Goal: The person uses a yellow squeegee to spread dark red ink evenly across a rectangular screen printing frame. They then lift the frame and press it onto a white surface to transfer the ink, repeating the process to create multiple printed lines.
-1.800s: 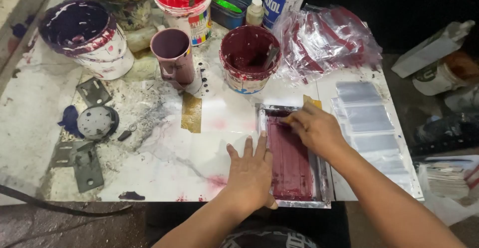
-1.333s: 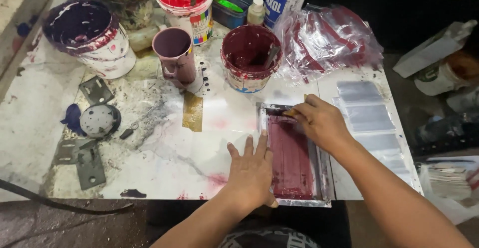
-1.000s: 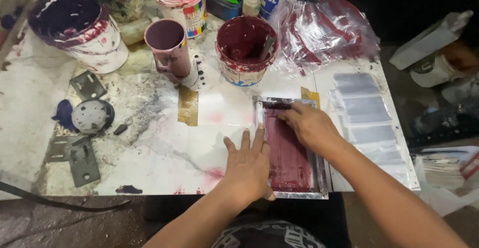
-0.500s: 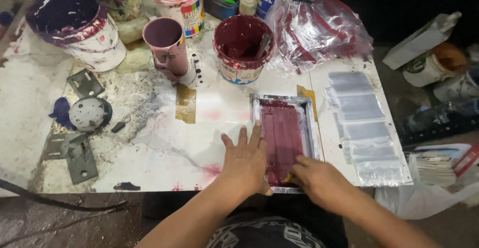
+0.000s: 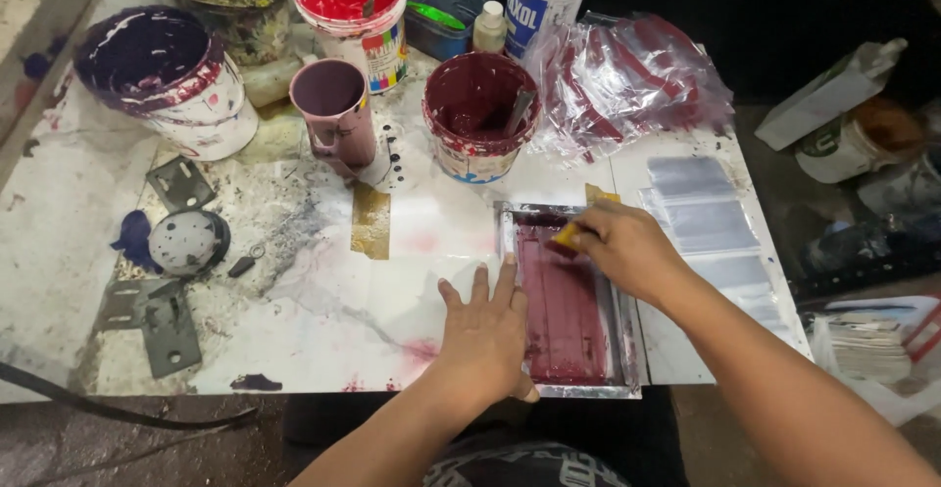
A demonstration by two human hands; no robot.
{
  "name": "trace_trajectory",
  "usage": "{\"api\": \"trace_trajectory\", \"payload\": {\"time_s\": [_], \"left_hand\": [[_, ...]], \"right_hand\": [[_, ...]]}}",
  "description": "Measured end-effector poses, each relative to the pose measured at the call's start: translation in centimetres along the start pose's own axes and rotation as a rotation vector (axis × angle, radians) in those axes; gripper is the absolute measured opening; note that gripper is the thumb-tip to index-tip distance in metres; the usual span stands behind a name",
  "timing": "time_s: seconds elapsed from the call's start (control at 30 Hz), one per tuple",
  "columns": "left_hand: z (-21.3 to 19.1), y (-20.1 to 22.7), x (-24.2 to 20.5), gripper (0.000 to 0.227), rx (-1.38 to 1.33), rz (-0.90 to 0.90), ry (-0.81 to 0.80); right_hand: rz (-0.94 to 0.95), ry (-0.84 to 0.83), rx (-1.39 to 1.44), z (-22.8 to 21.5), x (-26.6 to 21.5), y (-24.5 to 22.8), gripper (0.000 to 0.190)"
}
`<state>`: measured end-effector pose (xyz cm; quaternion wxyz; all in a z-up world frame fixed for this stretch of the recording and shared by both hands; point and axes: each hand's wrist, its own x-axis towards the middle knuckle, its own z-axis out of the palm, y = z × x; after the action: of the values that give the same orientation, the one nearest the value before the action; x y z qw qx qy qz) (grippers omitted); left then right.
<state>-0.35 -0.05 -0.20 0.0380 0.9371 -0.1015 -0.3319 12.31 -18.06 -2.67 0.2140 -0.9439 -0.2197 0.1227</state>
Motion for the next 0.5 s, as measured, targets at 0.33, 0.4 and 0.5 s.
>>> {"api": "trace_trajectory", "payload": {"time_s": [0.33, 0.4, 0.5], "left_hand": [[-0.3, 0.1, 0.1, 0.122, -0.004, -0.014, -0.041], [-0.1, 0.1, 0.2, 0.121, -0.009, -0.012, -0.022], [-0.7, 0.1, -0.2, 0.118, -0.013, -0.015, -0.051]], "right_hand": [[-0.343, 0.218, -0.141, 4.0, 0.7, 3.1, 0.016], [-0.374, 0.171, -0.213, 4.3, 1.0, 3.5, 0.012], [-0.343, 0.184, -0.125, 2.9, 0.9, 2.4, 0.012]]}}
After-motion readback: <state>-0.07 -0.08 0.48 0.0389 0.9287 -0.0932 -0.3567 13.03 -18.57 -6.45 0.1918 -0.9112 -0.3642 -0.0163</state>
